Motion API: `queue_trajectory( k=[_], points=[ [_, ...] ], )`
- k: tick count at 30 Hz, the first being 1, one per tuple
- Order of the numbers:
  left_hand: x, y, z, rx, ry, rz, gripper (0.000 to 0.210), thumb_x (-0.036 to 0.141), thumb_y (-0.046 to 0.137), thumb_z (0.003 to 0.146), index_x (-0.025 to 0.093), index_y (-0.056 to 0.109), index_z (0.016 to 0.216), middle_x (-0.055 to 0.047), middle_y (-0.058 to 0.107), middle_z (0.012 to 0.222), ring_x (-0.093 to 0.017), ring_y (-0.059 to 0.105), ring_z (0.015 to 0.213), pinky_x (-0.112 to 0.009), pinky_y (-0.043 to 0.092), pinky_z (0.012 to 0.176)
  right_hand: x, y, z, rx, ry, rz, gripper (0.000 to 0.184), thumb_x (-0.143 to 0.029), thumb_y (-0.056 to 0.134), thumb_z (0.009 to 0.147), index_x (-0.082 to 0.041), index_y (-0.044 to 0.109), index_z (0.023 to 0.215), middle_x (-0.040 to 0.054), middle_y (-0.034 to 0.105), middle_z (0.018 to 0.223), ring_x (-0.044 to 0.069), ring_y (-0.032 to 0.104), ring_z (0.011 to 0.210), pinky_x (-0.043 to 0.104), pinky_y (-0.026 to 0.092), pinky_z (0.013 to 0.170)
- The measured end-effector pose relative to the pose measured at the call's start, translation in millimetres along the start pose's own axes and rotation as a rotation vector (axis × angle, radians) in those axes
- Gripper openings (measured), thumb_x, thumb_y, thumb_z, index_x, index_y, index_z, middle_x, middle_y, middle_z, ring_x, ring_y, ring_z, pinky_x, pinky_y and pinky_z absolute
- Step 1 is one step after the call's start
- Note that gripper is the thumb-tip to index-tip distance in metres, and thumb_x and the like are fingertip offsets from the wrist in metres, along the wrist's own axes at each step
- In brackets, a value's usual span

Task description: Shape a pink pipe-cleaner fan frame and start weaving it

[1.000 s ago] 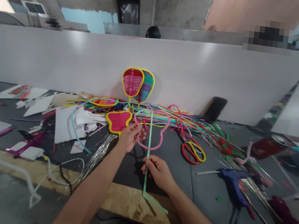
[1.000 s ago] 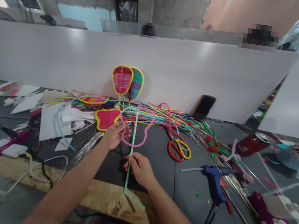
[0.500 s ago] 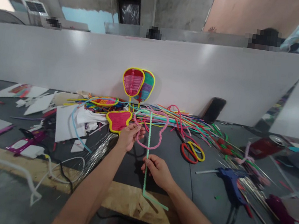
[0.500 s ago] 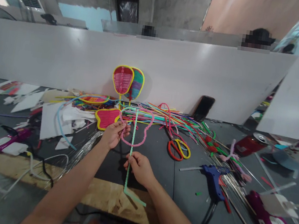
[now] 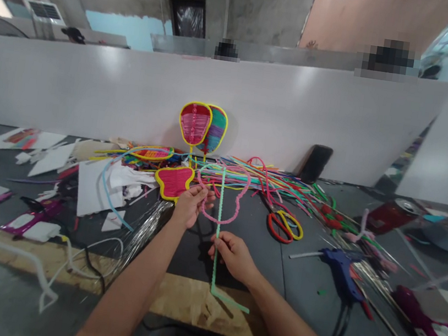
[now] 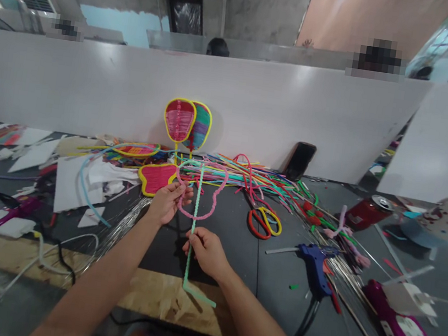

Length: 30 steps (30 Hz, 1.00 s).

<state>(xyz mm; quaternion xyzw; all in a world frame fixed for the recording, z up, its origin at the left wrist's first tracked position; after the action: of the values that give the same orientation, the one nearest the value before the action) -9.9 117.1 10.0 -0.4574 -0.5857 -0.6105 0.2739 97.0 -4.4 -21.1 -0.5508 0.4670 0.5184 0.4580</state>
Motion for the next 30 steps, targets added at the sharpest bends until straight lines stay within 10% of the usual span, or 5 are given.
queue_trajectory(
  k=[8, 15, 23, 30],
  points=[
    [-13.0, 11.9, -12.5, -0.174, -0.213, -0.087, 0.036, 0.046, 0.050, 0.084, 0.015, 0.059, 0.099, -0.011, 0.067, 0.095, -0.019, 0.066, 0.083, -0.034, 0.053, 0.072, -5.4, -15.8, 1.0, 0.156, -0.026, 0.118, 0.028, -0.044, 0.051, 0.079, -0.018, 0.055, 0.087, -0.0007, 0.061, 0.065, 0.011, 0.057, 0.055, 0.019, 0.040, 0.043],
    [-42.8, 41.6, -43.0, -0.534, -0.314, 0.175, 0.035, 0.034, 0.070, 0.071, 0.010, 0.064, 0.096, 0.000, 0.059, 0.061, -0.008, 0.054, 0.047, -0.023, 0.046, 0.053, -14.2, -33.1, 2.6, 0.229, -0.129, 0.113, 0.027, -0.045, 0.051, 0.081, -0.018, 0.057, 0.078, -0.0019, 0.057, 0.061, 0.009, 0.050, 0.049, 0.019, 0.041, 0.043],
    [-42.9, 41.3, -38.1, -0.352, -0.165, 0.238, 0.029, 0.034, 0.072, 0.065, 0.011, 0.066, 0.081, -0.001, 0.061, 0.058, -0.008, 0.053, 0.041, -0.020, 0.044, 0.042, -2.6, -22.8, 7.7, 0.147, -0.095, 0.180, 0.032, -0.050, 0.053, 0.078, -0.018, 0.056, 0.080, -0.0013, 0.060, 0.062, 0.009, 0.053, 0.051, 0.020, 0.040, 0.046],
    [1.9, 40.1, -19.2, -0.129, -0.009, 0.159, 0.020, 0.028, 0.072, 0.065, 0.013, 0.061, 0.071, -0.007, 0.069, 0.080, -0.015, 0.065, 0.068, -0.026, 0.053, 0.059, -8.9, -8.5, 0.6, -0.075, 0.090, 0.302, 0.040, -0.046, 0.066, 0.068, -0.017, 0.054, 0.092, -0.0033, 0.063, 0.064, 0.008, 0.056, 0.052, 0.019, 0.040, 0.050]
  ],
)
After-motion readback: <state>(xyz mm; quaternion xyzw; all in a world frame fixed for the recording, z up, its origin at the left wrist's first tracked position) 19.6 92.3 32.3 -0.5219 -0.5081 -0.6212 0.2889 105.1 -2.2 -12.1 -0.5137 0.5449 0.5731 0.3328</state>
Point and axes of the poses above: each hand's wrist, its own z-axis towards the middle knuckle, its own y-axis out of the palm, x = y × z, the point moved 5 cm from there along z, towards the middle knuckle
